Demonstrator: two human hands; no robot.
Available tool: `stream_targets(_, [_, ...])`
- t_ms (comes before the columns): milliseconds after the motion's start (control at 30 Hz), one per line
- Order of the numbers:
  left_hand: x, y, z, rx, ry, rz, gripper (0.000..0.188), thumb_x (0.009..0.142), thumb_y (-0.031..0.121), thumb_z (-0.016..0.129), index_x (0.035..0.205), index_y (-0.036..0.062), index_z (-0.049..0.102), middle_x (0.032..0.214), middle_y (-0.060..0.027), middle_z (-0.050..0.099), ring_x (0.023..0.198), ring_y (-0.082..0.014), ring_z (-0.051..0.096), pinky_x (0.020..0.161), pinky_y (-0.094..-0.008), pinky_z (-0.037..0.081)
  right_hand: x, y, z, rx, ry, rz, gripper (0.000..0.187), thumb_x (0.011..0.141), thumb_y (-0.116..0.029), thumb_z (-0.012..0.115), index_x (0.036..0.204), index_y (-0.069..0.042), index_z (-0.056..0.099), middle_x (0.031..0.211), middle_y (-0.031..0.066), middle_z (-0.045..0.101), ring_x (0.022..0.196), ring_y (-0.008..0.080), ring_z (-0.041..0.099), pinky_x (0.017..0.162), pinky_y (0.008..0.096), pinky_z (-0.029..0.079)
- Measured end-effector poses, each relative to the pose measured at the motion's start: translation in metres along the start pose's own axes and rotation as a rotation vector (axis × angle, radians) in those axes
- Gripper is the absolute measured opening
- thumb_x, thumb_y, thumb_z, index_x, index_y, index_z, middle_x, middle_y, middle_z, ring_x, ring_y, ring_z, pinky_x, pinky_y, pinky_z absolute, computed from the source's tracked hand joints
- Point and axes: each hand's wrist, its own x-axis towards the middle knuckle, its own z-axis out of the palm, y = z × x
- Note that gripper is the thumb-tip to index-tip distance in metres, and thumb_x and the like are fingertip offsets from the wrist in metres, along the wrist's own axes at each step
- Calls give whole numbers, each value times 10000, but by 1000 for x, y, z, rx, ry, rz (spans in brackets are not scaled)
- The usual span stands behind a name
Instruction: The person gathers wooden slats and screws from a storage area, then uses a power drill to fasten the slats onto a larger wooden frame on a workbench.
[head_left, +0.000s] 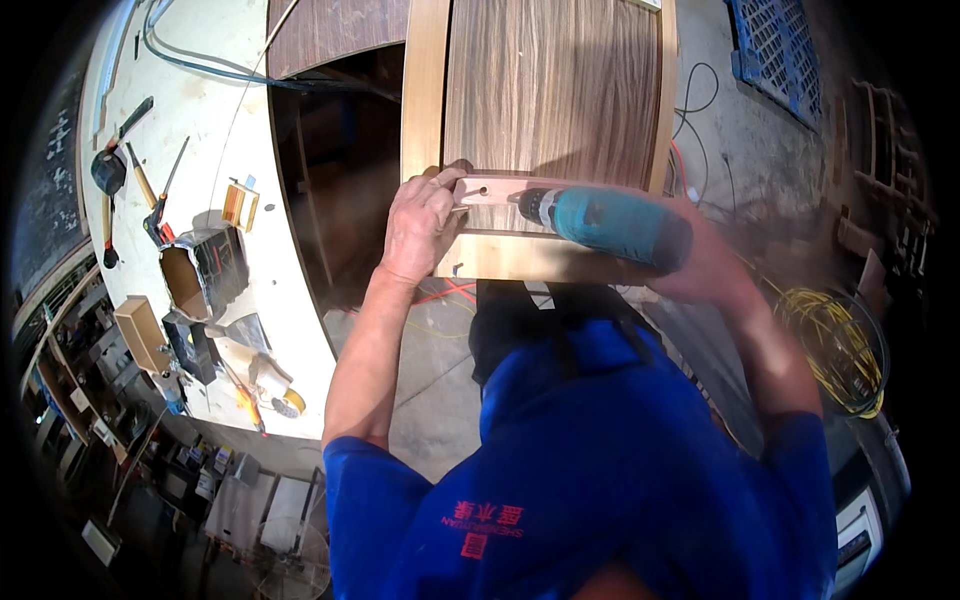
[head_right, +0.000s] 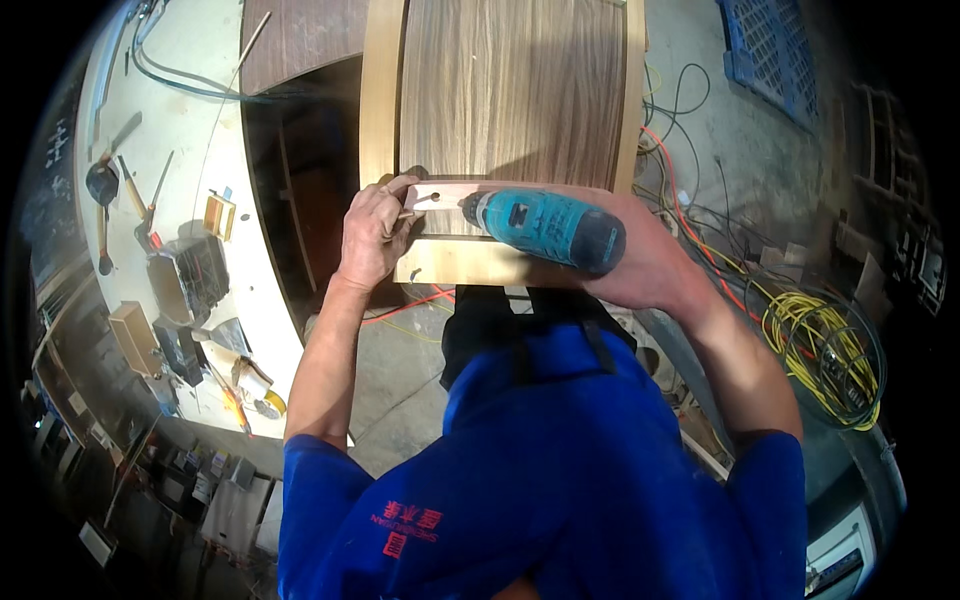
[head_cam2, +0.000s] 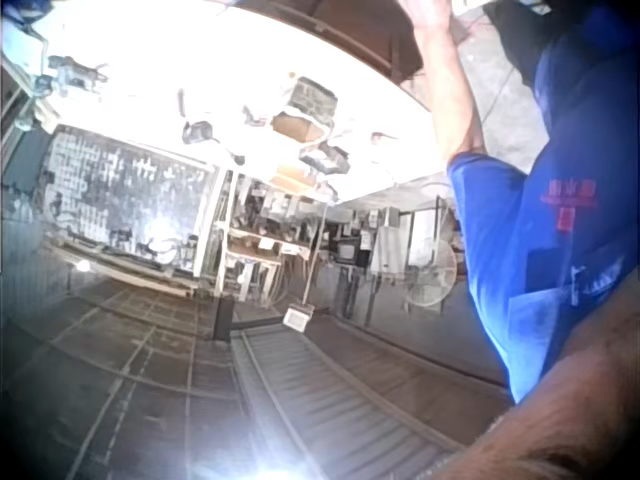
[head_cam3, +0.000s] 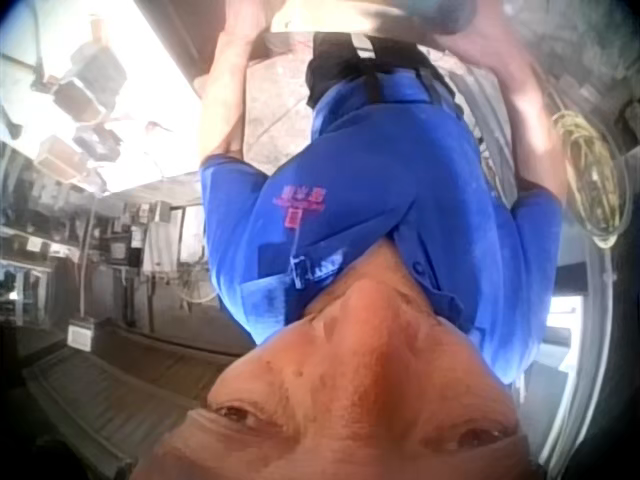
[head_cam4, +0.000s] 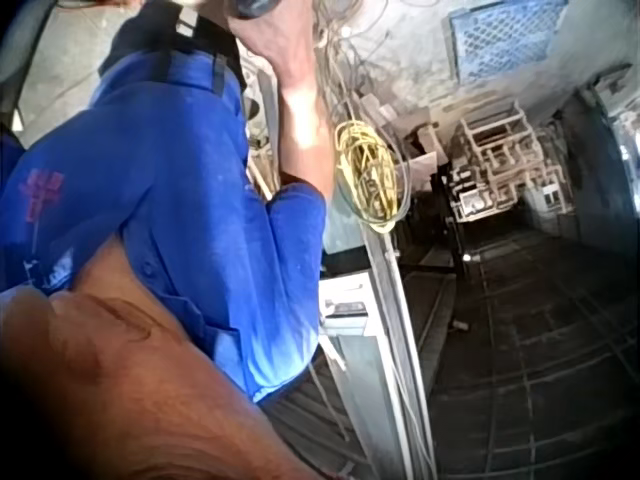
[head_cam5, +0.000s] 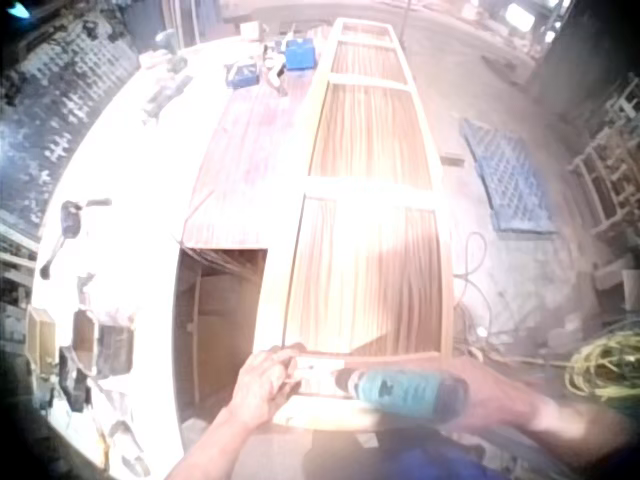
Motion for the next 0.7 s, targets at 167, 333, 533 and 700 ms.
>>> stream_targets(167, [19,-11,-3,37,-54,19,297,689,-23,785,846,40,541,1124,-93,712,890,-313,637,831,-416,506,-2,0,3,24,46,-79,525,837,-56,754,1342,-46,611,1240,140,705,1127,218,672,1010,333,489])
stream_targets(333, [-4,-1,0,6,-39,-9,308,696,-22,789,798,60,511,1137,-72,715,885,-291,632,803,-408,486,-2,3,-4,-26,55,-18,523,820,-42,743,1328,-42,617,1210,141,713,1098,198,675,997,329,496])
stream_targets(533, [2,-4,-1,33,-34,-8,351,670,-34,803,754,61,476,1173,-64,717,839,-294,616,792,-393,465,-3,7,-1,-29,79,-5,537,781,12,666,1315,-35,623,1182,151,719,1071,211,685,974,330,506])
stream_targets(700, [9,-8,1,33,-39,-39,375,712,16,828,759,61,458,1150,-60,723,862,-283,614,798,-399,471,-3,15,-2,-22,65,24,567,799,4,719,1351,-14,593,1214,114,698,1116,170,646,999,321,490])
